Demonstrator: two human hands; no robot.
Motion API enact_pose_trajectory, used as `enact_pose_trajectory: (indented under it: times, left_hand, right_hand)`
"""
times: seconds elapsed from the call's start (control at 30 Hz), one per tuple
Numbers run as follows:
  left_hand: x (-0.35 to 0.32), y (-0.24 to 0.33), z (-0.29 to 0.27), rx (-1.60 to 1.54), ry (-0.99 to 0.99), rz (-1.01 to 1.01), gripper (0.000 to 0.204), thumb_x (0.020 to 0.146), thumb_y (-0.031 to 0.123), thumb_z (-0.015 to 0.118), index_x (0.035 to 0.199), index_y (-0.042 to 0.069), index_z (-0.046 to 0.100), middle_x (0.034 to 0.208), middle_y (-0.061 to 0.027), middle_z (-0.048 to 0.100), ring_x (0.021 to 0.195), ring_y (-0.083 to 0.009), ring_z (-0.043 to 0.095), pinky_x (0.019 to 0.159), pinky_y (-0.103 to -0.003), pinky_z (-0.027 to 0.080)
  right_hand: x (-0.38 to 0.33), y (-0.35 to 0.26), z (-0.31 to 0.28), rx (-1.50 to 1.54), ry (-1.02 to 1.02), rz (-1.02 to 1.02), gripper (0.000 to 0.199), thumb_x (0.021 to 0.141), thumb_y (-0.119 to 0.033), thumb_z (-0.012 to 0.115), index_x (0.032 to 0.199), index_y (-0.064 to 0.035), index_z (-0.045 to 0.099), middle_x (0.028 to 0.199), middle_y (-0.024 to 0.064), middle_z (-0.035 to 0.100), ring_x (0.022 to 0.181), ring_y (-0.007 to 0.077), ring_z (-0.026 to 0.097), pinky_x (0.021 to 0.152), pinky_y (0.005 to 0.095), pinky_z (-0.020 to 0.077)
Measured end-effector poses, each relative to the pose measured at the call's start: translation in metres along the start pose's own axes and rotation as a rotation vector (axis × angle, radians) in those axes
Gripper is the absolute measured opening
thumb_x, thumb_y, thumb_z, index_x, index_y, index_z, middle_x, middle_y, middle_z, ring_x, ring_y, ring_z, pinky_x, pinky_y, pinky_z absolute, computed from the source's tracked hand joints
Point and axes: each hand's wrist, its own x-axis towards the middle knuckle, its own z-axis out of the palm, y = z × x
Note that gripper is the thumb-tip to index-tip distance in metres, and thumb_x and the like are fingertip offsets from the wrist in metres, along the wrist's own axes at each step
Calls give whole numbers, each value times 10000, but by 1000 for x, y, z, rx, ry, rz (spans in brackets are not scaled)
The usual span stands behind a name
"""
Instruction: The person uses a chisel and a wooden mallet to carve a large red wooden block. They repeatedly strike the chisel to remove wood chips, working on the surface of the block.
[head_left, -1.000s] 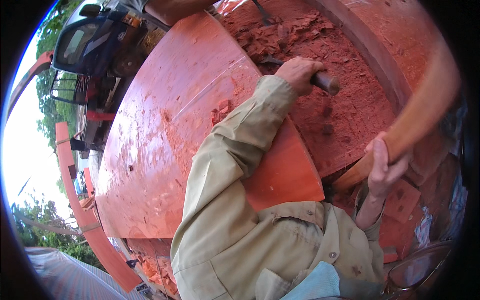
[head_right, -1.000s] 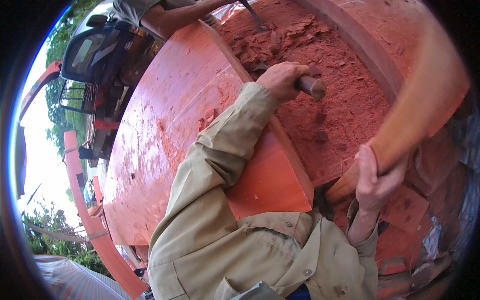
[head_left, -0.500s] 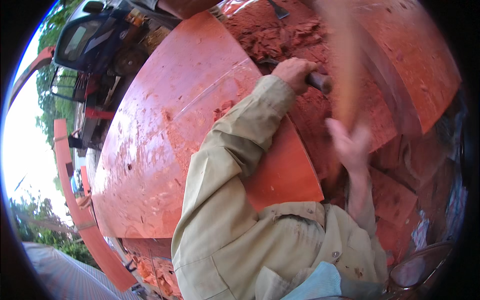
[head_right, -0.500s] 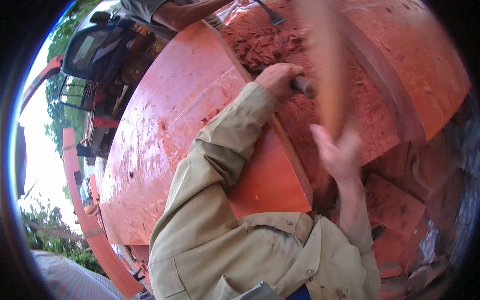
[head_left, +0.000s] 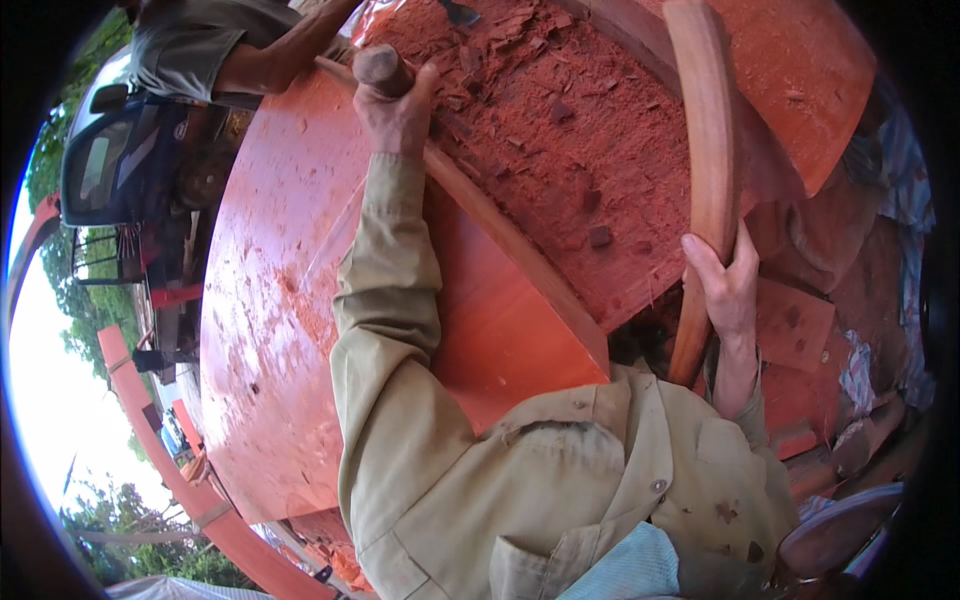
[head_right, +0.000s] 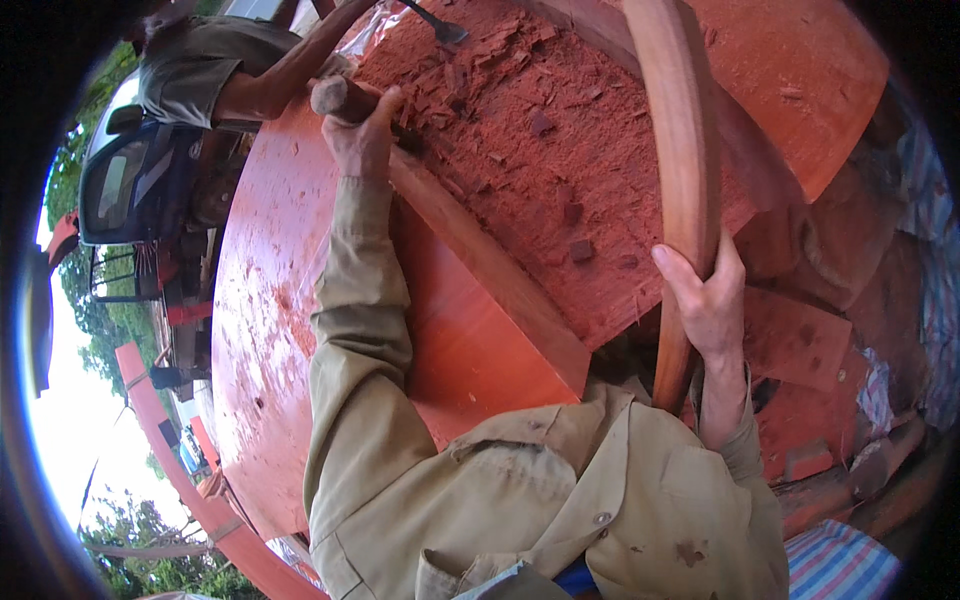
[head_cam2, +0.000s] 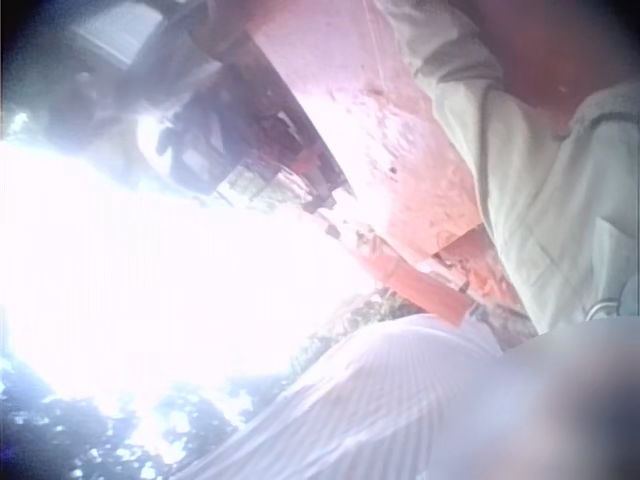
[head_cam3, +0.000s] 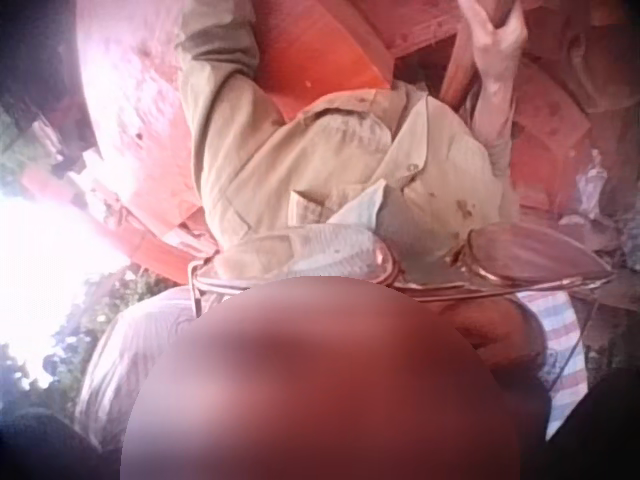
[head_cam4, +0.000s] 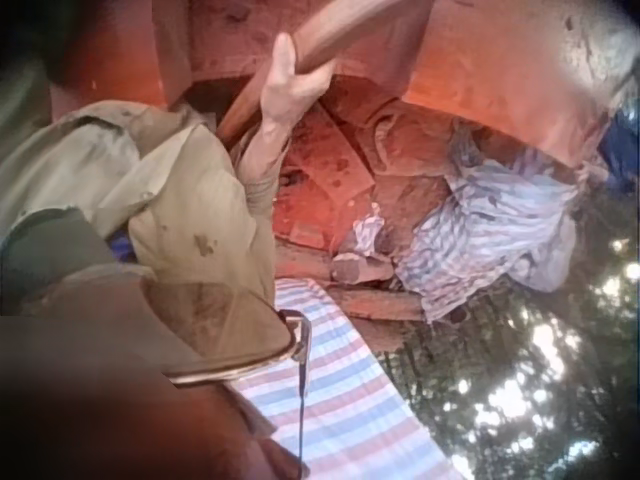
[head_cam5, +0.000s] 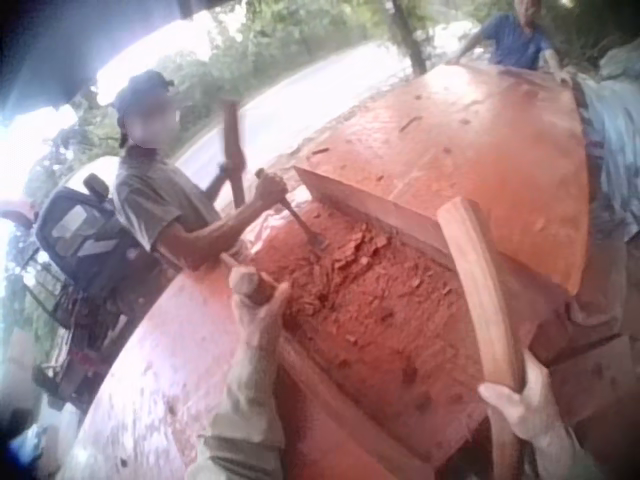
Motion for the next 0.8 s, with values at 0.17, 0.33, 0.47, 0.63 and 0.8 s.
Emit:
enact_pose_trajectory:
  times: [0.17,0.33,0.47,0.63,0.8]
  left_hand:
    - [-25,11,22,24,35,157,339,814,160,954,926,22,665,891,11,655,876,-103,624,742,-275,550]
    - [-25,4,29,358,-189,376,325,812,169,953,910,38,672,845,8,647,864,-139,623,765,-324,556]
    - [-12,-1,31,122,44,201,162,906,57,793,946,112,646,959,20,688,795,-96,620,694,-295,514]
    - [-94,61,81,119,273,4,256,898,145,844,912,133,589,826,50,572,743,-86,546,655,-305,463]
    - [-181,151,97,-351,254,-243,246,822,49,900,921,79,676,838,6,649,814,-163,627,747,-342,545]
  right_hand:
    - [-30,-1,-47,-8,-21,95,344,967,-197,776,1189,11,615,887,25,627,746,95,591,646,280,500]
    - [-50,11,-91,23,-36,149,392,962,-212,778,1233,13,604,879,44,635,651,125,612,591,295,509]
    - [-65,24,-125,-26,-73,158,392,962,-218,777,1232,10,604,911,52,644,691,119,619,617,289,513]
    - [-91,49,-184,-122,-127,130,396,966,-226,771,1233,13,602,948,53,649,733,115,617,652,284,519]
    - [-114,61,-238,-73,-212,233,424,965,-236,769,1258,18,596,938,50,646,733,118,613,656,295,522]
